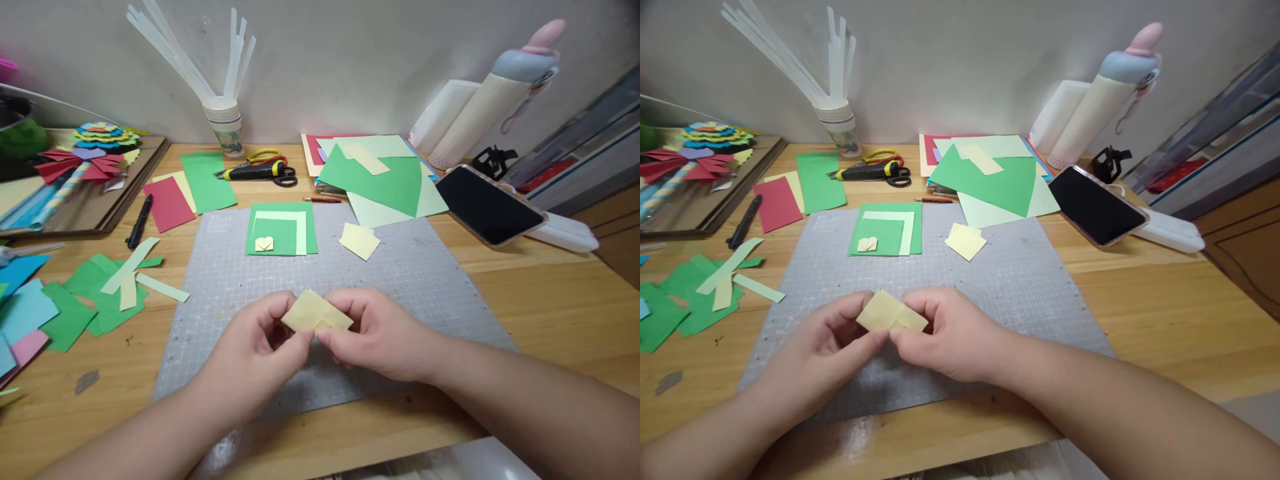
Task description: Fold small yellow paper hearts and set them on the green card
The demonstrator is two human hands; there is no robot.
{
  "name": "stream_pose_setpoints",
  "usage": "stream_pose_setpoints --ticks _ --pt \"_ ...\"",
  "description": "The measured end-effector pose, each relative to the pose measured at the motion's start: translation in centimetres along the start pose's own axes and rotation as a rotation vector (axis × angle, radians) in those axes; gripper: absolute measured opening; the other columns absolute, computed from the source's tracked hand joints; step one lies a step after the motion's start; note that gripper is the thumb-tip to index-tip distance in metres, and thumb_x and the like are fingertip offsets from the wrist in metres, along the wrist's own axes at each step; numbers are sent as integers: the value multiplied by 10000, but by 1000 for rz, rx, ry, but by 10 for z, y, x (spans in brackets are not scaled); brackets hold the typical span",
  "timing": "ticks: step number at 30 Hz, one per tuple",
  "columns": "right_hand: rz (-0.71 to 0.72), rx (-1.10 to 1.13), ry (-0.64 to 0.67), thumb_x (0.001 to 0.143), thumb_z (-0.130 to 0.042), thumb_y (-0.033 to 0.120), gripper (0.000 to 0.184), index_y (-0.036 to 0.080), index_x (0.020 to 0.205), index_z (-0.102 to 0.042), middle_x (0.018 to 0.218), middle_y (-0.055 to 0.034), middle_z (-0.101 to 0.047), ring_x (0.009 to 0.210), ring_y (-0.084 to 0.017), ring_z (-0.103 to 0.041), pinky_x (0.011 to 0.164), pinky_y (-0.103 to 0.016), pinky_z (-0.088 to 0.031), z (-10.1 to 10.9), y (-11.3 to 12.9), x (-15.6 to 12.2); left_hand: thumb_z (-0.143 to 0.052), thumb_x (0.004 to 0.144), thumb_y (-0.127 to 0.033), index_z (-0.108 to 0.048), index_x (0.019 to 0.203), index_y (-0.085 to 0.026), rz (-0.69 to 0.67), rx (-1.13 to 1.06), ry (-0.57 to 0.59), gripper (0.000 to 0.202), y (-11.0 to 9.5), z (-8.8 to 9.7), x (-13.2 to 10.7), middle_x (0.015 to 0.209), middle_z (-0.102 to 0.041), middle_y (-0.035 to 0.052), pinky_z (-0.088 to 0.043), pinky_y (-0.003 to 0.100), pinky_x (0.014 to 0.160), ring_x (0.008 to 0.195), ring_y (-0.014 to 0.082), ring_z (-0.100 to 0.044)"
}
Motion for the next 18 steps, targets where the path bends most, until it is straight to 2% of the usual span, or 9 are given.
stream_pose_setpoints --ticks 2,9,15,18 --pt "23 34 -23 752 -585 181 117 178 675 -497 540 65 -476 467 -57 -414 435 -185 -302 2 1 1 -580 786 -209 -592 730 -183 15 -1 2 63 0 -1 0 685 -590 -27 -413 213 608 670 126 -523" --pt "85 152 -40 802 -563 237 155 179 680 -487 564 47 -532 473 -54 -461 422 -168 -336 4 1 3 -579 791 -227 -619 773 -173 93 -84 134 70 0 -5 -1 747 -629 -3 -394 230 641 729 145 -535" --pt "50 152 -23 800 -576 247 150 174 692 -503 558 49 -536 455 -49 -453 423 -167 -340 4 0 4 -592 788 -266 -567 672 -170 76 -91 39 153 -5 0 -1 647 -579 -29 -362 203 572 615 105 -466" --pt "60 158 -28 803 -577 250 153 175 697 -496 557 53 -526 457 -50 -454 419 -166 -334 4 0 4 -584 789 -290 -539 633 -168 75 -109 37 204 -6 0 0 627 -575 -25 -371 205 575 609 106 -467"
Point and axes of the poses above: each hand's wrist, its own x-axis towards the middle knuckle, its own z-axis out of the back of the hand, y = z × x, the point moved 3 cm from there along x, towards the middle knuckle
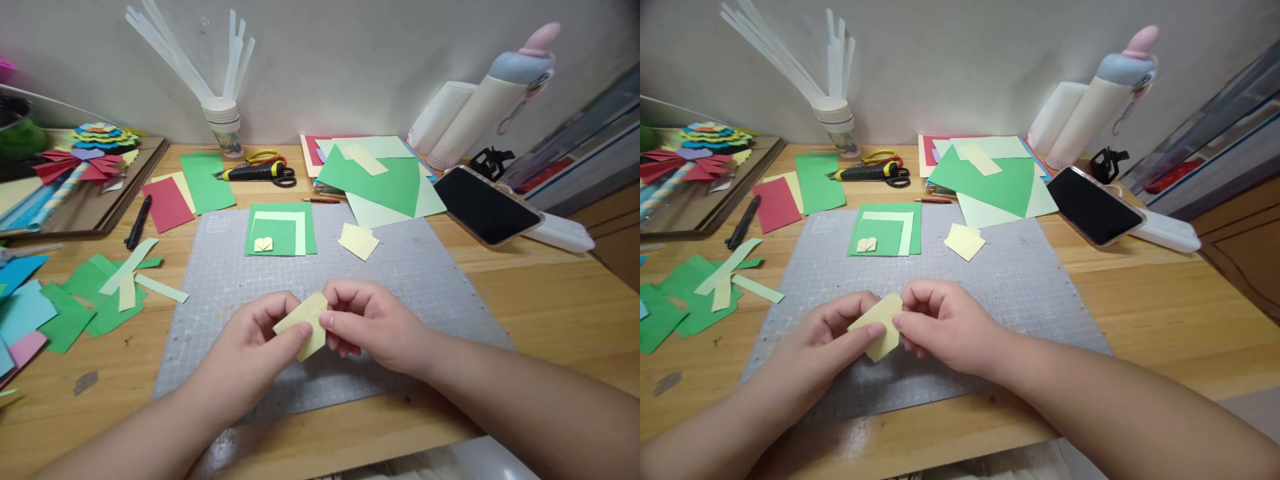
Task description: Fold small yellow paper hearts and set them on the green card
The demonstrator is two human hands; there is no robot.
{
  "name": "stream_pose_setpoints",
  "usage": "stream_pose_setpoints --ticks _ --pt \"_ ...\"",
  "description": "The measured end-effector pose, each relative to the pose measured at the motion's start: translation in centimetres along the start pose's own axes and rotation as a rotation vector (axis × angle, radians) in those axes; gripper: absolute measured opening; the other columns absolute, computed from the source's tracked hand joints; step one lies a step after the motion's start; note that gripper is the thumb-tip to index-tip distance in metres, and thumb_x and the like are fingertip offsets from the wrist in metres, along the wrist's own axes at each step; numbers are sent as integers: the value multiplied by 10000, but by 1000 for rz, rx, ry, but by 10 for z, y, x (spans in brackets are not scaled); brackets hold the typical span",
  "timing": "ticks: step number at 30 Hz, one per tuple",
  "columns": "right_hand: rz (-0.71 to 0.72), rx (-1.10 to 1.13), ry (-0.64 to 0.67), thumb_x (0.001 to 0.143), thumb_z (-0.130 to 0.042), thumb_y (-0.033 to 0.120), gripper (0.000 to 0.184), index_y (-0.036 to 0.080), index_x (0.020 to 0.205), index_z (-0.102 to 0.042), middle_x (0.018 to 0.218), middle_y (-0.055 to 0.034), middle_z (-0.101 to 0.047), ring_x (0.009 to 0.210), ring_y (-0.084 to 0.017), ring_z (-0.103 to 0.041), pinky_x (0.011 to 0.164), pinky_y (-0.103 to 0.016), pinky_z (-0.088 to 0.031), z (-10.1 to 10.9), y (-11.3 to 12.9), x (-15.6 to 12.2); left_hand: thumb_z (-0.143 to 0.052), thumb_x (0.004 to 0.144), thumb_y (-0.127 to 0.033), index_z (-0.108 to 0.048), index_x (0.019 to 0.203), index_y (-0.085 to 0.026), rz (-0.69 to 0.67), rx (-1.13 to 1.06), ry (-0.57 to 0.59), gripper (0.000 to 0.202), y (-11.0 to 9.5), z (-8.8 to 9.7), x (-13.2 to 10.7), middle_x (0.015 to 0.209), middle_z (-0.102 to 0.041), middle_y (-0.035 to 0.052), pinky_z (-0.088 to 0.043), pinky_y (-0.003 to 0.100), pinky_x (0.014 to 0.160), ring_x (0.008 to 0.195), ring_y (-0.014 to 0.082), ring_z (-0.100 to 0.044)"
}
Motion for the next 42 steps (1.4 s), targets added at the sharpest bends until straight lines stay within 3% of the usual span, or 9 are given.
stream_pose_setpoints --ticks 10,15,18,22,27,32,34,42 --pt "8 -99 40 793 -586 202 104 165 709 -538 573 57 -502 506 -57 -456 478 -175 -361 -3 -2 -2 -583 783 -241 -547 628 -168 24 18 70 175 5 -2 -1 598 -530 -41 -359 209 560 585 100 -447" --pt "-46 -91 55 914 -420 443 404 172 631 -515 539 19 -526 459 -79 -495 433 -194 -380 -2 -5 -3 -523 803 -165 -635 710 -168 18 -26 208 145 3 -7 -2 707 -641 4 -424 244 682 717 139 -552" --pt "5 -66 67 902 -440 493 407 171 668 -529 565 20 -532 465 -78 -498 442 -198 -386 -3 -3 -2 -556 783 -179 -607 664 -172 29 -38 137 129 3 -4 -1 646 -614 -14 -413 232 637 653 126 -535" --pt "-36 -115 46 844 -574 325 194 168 731 -558 604 36 -537 493 -66 -492 485 -189 -411 -4 -5 -3 -596 761 -205 -581 637 -172 60 -16 82 130 6 -2 -1 616 -603 -25 -394 218 587 606 114 -511" --pt "-21 -93 66 924 -417 411 366 168 677 -533 568 17 -545 475 -77 -509 451 -193 -394 -4 -5 -4 -550 777 -167 -608 665 -169 22 -74 155 126 1 -5 0 650 -658 -4 -436 229 650 687 135 -584" --pt "-44 -96 36 821 -619 414 273 179 745 -503 617 39 -555 486 -67 -511 448 -181 -377 -3 -4 -3 -607 777 -238 -560 627 -169 11 -88 -47 172 1 4 2 608 -597 -36 -406 204 582 591 98 -527" --pt "-75 -97 31 833 -606 382 258 180 720 -492 604 40 -560 478 -62 -509 457 -180 -381 -4 -4 -3 -616 774 -256 -557 624 -166 -1 -61 -96 184 1 7 1 602 -569 -40 -390 200 572 586 93 -496" --pt "-124 -28 61 806 -572 261 187 170 650 -526 550 35 -586 438 -56 -527 415 -159 -363 -5 -7 -3 -590 761 -252 -553 623 -165 21 -27 -34 167 0 3 -1 630 -575 -18 -402 221 590 614 113 -492"
Point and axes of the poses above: each hand's wrist, its own x-axis towards the middle knuckle, its own z-axis out of the back of the hand, y = z × x, the point moved 3 cm from there along x, towards the middle knuckle
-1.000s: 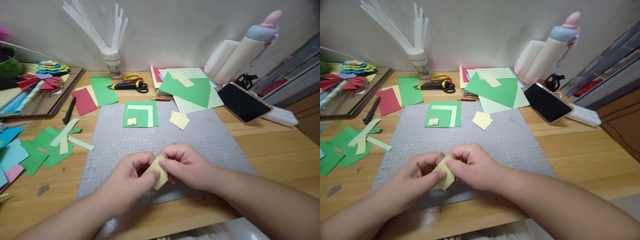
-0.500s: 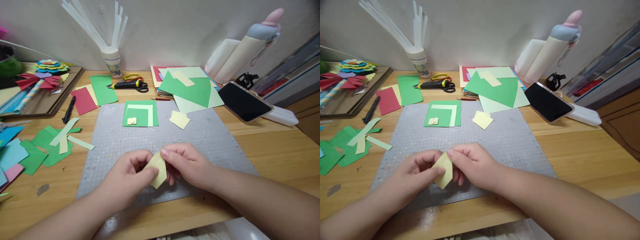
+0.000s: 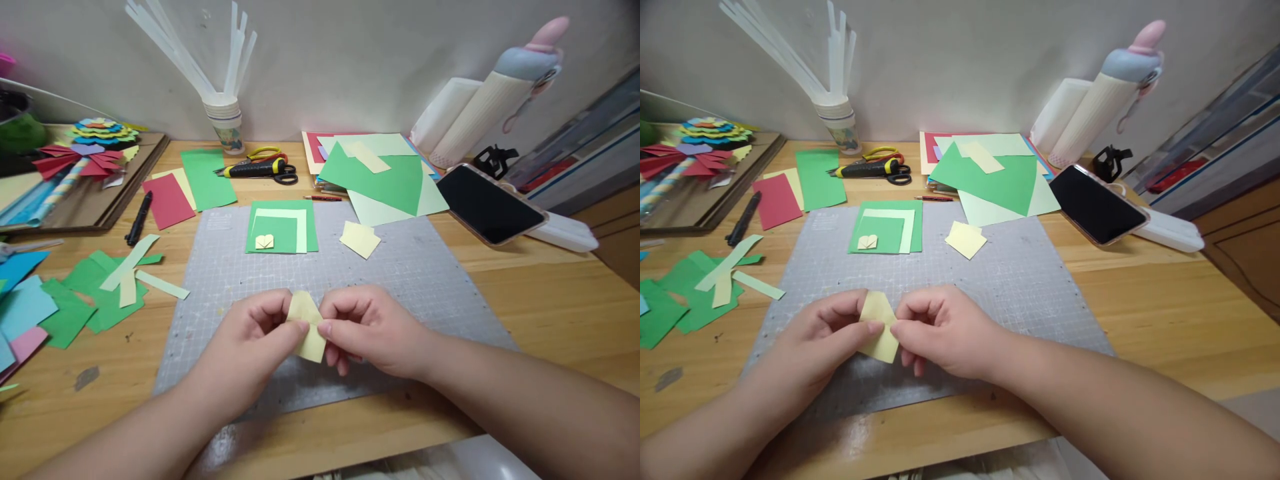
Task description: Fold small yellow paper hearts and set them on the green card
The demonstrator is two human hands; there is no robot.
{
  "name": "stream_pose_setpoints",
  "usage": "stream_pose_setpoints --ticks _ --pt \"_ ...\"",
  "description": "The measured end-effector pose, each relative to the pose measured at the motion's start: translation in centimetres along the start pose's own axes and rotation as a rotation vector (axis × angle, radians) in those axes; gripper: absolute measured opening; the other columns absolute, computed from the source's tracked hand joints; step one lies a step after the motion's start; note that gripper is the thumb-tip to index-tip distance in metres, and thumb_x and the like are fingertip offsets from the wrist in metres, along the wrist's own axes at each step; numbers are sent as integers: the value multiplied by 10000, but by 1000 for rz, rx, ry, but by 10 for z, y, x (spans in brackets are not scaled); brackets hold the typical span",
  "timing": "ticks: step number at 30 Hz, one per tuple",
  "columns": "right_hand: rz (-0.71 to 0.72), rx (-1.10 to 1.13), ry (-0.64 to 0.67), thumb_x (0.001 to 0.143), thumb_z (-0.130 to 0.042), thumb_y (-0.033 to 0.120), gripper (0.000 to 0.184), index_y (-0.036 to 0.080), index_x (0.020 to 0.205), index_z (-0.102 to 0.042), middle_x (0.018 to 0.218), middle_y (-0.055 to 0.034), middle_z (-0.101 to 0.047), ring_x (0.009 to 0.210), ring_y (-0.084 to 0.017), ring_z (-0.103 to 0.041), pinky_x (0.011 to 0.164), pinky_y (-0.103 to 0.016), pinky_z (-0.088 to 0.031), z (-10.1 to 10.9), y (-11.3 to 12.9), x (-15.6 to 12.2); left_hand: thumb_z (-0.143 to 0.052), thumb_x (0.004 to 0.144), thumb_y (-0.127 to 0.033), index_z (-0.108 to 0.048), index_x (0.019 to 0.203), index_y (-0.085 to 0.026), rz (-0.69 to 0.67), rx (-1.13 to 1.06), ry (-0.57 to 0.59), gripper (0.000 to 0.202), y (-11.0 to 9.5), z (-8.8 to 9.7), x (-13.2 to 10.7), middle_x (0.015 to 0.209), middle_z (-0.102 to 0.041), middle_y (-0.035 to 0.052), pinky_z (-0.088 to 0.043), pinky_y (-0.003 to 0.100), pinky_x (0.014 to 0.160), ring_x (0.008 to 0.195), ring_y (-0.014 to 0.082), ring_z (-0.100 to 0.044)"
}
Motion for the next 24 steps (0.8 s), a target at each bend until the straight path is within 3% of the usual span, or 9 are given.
stream_pose_setpoints --ticks 5,7,10,12,16,21,24 --pt "-31 24 22 804 -559 260 184 168 650 -517 559 29 -611 436 -62 -559 393 -150 -344 2 0 2 -571 778 -241 -583 650 -165 -16 1 -2 150 0 1 1 624 -583 -12 -403 234 583 601 120 -507" --pt "-6 79 -33 812 -555 278 209 161 641 -523 560 21 -621 420 -58 -551 380 -147 -327 6 1 4 -530 820 -227 -609 868 -192 -67 -28 -62 99 2 2 1 661 -591 -24 -403 235 584 604 121 -513" --pt "15 219 -114 820 -551 295 223 152 648 -542 547 16 -627 384 -48 -521 354 -142 -291 10 1 7 -501 842 -155 -430 1223 -295 -202 18 -127 413 2 4 0 771 -611 -40 -430 254 640 658 130 -547" --pt "3 291 -122 818 -556 298 222 149 654 -551 524 19 -615 364 -45 -499 341 -141 -269 11 0 8 -521 838 -126 -440 1194 -316 -293 202 -133 412 2 3 -2 813 -606 -39 -432 258 677 698 131 -554" --pt "-45 310 -54 811 -570 301 216 148 659 -549 515 14 -614 368 -52 -499 341 -146 -261 7 -2 6 -541 788 -71 -580 934 -260 -422 552 -145 242 -2 4 -5 858 -621 -26 -413 245 669 756 137 -564" --pt "-54 296 -38 808 -589 306 189 163 698 -531 538 27 -620 383 -54 -511 343 -142 -258 4 -1 5 -549 762 -47 -604 856 -239 -467 654 -173 220 -5 7 -4 846 -633 -19 -422 253 711 829 161 -589" --pt "-43 287 -72 806 -592 295 206 162 669 -518 523 37 -601 376 -45 -493 348 -144 -258 5 -1 5 -574 790 -60 -628 904 -251 -529 661 -96 229 -5 4 -4 929 -634 -14 -435 235 747 877 145 -600"
Point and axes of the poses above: each hand's wrist, its own x-axis towards the middle knuckle, its own z-axis out of the back of the hand, y = z × x, the point moved 3 cm from there along x, towards the middle knuckle
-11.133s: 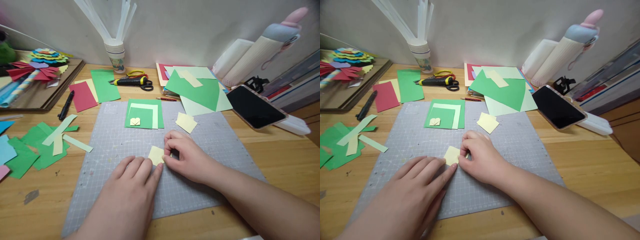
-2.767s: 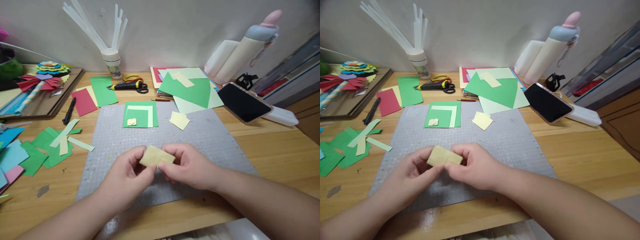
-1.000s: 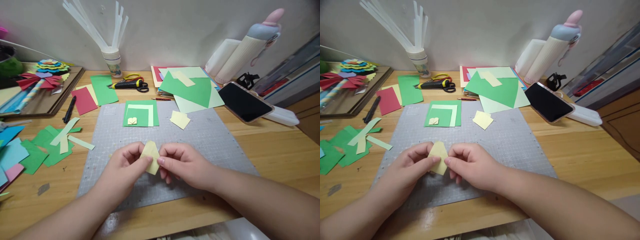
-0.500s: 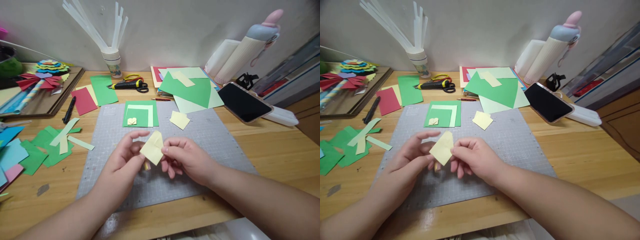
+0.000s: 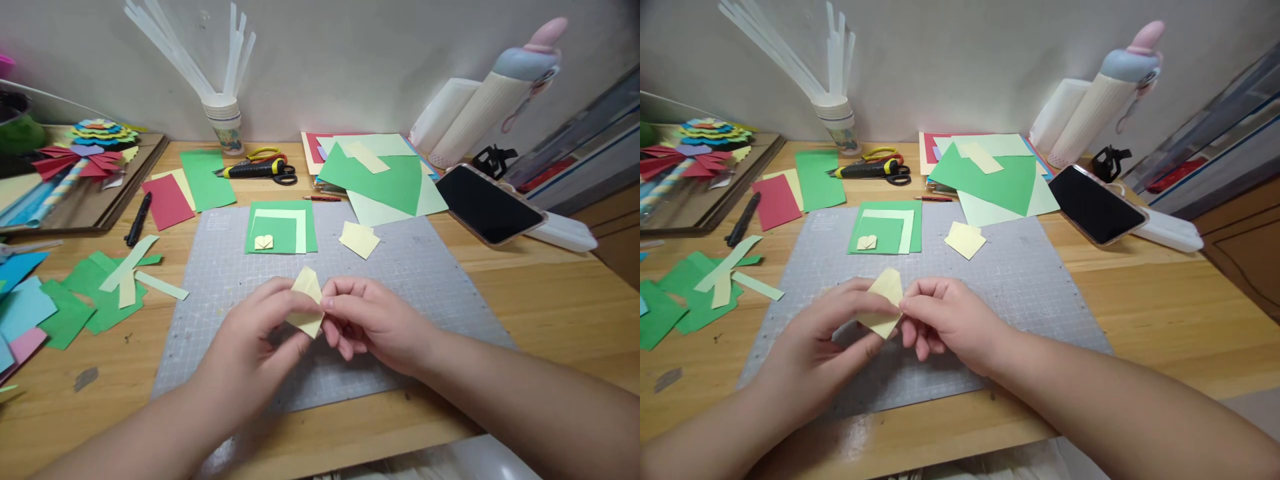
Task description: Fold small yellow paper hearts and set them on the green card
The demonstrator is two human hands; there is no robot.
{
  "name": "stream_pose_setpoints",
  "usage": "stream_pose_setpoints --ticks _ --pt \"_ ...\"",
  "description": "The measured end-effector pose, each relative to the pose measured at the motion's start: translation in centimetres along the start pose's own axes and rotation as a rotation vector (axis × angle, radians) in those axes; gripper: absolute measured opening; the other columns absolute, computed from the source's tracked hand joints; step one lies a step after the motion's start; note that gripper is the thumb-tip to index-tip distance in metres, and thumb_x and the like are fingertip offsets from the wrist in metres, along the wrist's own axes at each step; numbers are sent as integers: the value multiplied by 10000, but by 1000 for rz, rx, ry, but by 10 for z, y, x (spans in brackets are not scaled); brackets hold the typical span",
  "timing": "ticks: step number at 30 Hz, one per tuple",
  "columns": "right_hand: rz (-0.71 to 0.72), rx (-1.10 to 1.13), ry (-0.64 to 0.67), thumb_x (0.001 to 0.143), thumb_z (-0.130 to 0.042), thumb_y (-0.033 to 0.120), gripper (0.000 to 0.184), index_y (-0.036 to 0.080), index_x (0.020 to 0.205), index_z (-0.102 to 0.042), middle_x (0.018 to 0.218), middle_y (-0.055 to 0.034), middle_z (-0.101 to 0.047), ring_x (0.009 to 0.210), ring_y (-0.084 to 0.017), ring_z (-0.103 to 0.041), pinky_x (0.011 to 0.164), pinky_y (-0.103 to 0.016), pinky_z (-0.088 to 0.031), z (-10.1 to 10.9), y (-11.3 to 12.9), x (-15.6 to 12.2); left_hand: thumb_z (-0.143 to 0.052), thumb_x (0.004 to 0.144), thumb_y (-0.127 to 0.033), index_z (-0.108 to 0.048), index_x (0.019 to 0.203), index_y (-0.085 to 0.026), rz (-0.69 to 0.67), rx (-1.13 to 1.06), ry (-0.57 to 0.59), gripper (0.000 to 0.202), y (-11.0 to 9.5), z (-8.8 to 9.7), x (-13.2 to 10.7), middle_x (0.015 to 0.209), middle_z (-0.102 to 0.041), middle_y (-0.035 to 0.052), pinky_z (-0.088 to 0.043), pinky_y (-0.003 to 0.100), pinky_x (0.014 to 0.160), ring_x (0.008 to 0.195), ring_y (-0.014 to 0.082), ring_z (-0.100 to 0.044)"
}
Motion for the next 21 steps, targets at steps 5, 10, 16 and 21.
stream_pose_setpoints --ticks 5,10,16,21 --pt "-3 14 23 818 -579 286 208 156 666 -521 531 30 -606 382 -44 -496 353 -145 -259 0 0 0 -619 822 -125 -679 811 -227 21 -56 20 119 -4 0 2 865 -647 -10 -444 212 694 781 115 -610" --pt "18 -70 4 824 -572 273 214 161 654 -505 545 34 -617 379 -36 -487 371 -145 -265 1 2 0 -648 813 -214 -725 764 -217 234 -259 1 92 0 1 5 852 -653 7 -449 238 686 782 140 -610" --pt "130 -268 -38 822 -581 227 175 171 665 -530 583 34 -619 422 -49 -493 428 -171 -349 -3 3 -4 -695 756 -221 -587 634 -170 471 -631 -63 171 8 -3 5 624 -594 -39 -423 203 601 619 96 -532" --pt "179 -330 -55 840 -572 252 186 174 672 -547 588 36 -595 439 -59 -484 447 -190 -386 -4 1 -7 -711 759 -245 -560 637 -164 501 -698 -77 210 12 -6 3 604 -597 -49 -403 188 598 604 80 -513"
Point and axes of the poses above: each hand's wrist, its own x-axis towards the middle knuckle, its own z-axis out of the back of the hand, y = z × x, the point moved 3 cm from there along x, towards the middle knuckle
